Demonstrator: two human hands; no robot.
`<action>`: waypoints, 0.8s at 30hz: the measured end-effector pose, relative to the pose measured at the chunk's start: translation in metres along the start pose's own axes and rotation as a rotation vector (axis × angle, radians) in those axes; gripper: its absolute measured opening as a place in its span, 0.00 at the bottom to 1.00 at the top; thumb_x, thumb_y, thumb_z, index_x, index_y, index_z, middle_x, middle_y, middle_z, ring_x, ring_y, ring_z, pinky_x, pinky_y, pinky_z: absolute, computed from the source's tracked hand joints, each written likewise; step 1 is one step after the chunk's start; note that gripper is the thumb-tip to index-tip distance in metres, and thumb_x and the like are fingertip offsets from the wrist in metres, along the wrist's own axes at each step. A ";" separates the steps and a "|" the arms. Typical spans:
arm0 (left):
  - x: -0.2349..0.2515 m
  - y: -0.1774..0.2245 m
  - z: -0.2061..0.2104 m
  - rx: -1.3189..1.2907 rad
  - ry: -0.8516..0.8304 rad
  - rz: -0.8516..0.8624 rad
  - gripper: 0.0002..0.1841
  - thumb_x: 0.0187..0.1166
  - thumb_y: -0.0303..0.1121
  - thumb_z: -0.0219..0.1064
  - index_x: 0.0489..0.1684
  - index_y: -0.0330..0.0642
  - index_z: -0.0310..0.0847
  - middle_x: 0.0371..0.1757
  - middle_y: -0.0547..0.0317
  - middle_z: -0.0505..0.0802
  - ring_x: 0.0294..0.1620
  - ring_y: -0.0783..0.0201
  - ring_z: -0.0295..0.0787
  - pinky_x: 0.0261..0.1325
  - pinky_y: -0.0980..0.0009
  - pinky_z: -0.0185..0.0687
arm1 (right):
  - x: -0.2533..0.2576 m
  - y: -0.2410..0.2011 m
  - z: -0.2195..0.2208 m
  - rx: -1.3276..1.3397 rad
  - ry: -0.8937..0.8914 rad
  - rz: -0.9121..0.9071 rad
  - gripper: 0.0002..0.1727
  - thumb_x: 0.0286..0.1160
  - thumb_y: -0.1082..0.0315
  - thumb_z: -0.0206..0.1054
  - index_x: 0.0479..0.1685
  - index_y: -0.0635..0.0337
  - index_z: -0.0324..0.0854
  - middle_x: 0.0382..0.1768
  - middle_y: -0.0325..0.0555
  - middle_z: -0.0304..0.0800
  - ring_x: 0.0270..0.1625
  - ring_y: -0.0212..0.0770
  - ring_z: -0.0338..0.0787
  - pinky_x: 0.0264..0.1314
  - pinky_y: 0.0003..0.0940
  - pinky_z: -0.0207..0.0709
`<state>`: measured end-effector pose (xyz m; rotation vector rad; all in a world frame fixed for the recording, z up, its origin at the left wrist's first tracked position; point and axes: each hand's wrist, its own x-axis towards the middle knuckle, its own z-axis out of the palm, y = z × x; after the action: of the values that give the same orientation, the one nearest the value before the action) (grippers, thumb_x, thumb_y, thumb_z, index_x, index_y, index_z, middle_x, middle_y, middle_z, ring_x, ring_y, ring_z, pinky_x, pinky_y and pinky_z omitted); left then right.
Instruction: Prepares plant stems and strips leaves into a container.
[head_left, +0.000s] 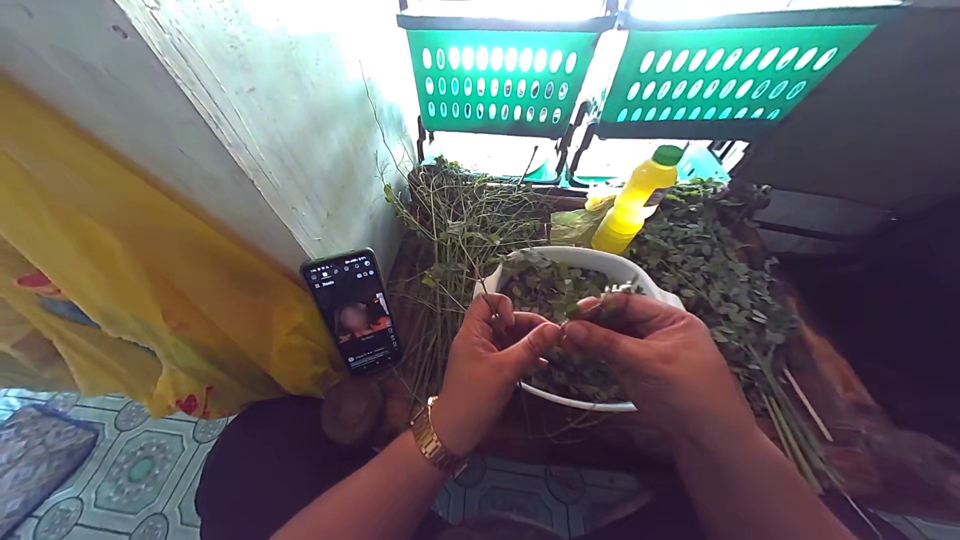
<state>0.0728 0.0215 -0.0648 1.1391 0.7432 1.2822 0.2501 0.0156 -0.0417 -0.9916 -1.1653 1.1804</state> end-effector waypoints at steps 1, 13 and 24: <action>0.000 0.000 0.000 -0.004 0.007 0.015 0.14 0.77 0.22 0.72 0.47 0.46 0.70 0.44 0.56 0.94 0.36 0.66 0.93 0.39 0.74 0.90 | 0.000 0.000 -0.001 -0.026 -0.003 -0.004 0.11 0.60 0.79 0.80 0.43 0.61 0.92 0.38 0.47 0.95 0.36 0.35 0.94 0.44 0.29 0.92; 0.005 0.003 -0.005 0.046 0.039 0.038 0.16 0.76 0.22 0.73 0.46 0.47 0.68 0.43 0.56 0.94 0.36 0.67 0.93 0.37 0.73 0.90 | 0.010 -0.015 -0.024 -0.209 -0.009 0.006 0.07 0.58 0.81 0.79 0.34 0.61 0.93 0.28 0.45 0.95 0.28 0.34 0.92 0.36 0.27 0.91; 0.001 -0.001 -0.002 0.067 0.026 -0.001 0.16 0.76 0.23 0.74 0.46 0.45 0.68 0.44 0.55 0.94 0.36 0.65 0.93 0.36 0.73 0.90 | 0.007 0.000 -0.010 -0.077 -0.043 0.036 0.08 0.62 0.77 0.79 0.40 0.60 0.91 0.35 0.46 0.94 0.33 0.35 0.93 0.41 0.29 0.91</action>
<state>0.0713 0.0234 -0.0658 1.1781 0.8112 1.2818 0.2600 0.0231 -0.0422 -1.0534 -1.2397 1.1980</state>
